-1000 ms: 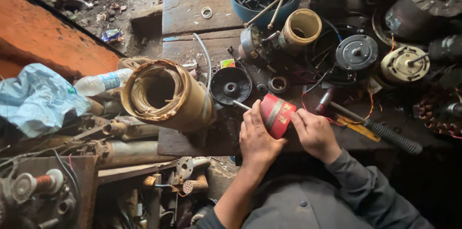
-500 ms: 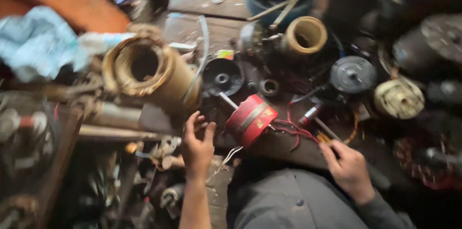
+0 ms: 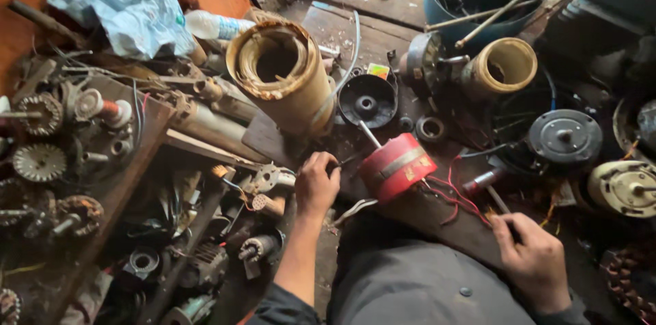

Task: The person works on a red cylindrical motor component at a cluttered workbench. They use a hammer to tap the motor shaft and a screwdriver to adjust internal parts while holding the motor with their other hand.

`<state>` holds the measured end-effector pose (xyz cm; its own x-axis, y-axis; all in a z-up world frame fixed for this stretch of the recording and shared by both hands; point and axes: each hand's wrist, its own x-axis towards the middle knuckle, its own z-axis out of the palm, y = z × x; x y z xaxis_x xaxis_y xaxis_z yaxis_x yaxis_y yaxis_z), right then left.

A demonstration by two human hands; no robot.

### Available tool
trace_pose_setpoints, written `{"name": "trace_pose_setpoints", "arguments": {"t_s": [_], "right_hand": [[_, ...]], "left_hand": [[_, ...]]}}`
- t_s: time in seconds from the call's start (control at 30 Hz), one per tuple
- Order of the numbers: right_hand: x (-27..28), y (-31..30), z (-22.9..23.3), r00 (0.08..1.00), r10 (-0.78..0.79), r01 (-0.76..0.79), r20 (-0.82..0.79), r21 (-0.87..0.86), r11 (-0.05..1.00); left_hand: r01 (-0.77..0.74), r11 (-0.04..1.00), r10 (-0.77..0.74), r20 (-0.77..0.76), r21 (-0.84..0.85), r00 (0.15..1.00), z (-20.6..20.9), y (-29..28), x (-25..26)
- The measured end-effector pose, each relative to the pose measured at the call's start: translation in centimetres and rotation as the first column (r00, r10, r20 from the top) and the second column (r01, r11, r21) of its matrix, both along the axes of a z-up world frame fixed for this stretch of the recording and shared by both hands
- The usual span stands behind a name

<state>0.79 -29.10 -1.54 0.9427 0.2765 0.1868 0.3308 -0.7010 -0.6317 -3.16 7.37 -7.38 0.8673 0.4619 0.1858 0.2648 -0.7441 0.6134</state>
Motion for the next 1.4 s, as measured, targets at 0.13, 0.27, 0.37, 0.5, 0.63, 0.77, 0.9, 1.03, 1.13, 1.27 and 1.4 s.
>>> {"name": "trace_pose_setpoints", "arguments": {"t_s": [0.13,0.27,0.37,0.5,0.63,0.77,0.9,1.03,1.13,1.27,1.4], "right_hand": [[-1.5,0.1,-0.5,0.971,-0.169,0.159,-0.170,-0.074,0.985],[-2.0,1.4,0.6,0.913,-0.227,0.248,-0.338,0.018,0.969],[-1.2,3.1,3.2,0.919,-0.022,0.124,-0.393,0.237,0.964],[-0.7,5.6,5.4,0.963,0.253,-0.198,-0.094,0.391,0.899],[-0.8,6.0,3.9,0.914,0.313,-0.109,-0.257,0.587,0.802],[-1.5,4.6,0.0,0.873,0.291,0.160,-0.391,0.794,0.587],[-2.6,2.2,-2.9,0.867,0.090,0.171,-0.491,0.461,0.871],[-2.6,2.1,-4.3,0.930,0.276,-0.164,-0.244,0.397,0.903],[-2.4,1.5,-3.9,0.894,0.394,-0.293,-0.213,0.386,0.875],[-2.6,0.5,-3.9,0.824,0.367,-0.260,-0.431,0.288,0.921],[-3.0,-0.4,-5.0,0.884,0.329,-0.171,-0.331,0.427,0.888]], "left_hand": [[-0.046,0.993,0.056,0.092,-0.109,0.994,3.8,1.1,-0.4],[-0.093,0.844,0.195,0.140,-0.528,0.971,7.8,-0.2,-1.2],[0.095,0.456,0.092,0.154,-0.885,0.984,9.8,-3.7,-2.1],[0.406,0.143,-0.308,0.349,-0.903,0.885,9.1,-10.3,-1.3],[0.326,-0.194,-0.407,0.378,-0.925,0.832,7.6,-12.7,-0.1],[0.434,0.305,-0.546,0.218,-0.848,0.809,7.9,-12.4,-0.1],[0.546,0.549,-0.456,0.321,-0.633,0.830,8.4,-12.7,-0.2],[0.546,0.143,-0.519,0.407,-0.826,0.751,7.7,-13.3,-0.9],[0.495,0.036,-0.400,0.441,-0.868,0.804,7.4,-13.7,-0.7],[0.511,-0.104,-0.227,0.521,-0.853,0.823,7.9,-13.5,-0.6],[0.566,-0.068,-0.446,0.532,-0.822,0.720,8.1,-14.4,-1.4]]}}
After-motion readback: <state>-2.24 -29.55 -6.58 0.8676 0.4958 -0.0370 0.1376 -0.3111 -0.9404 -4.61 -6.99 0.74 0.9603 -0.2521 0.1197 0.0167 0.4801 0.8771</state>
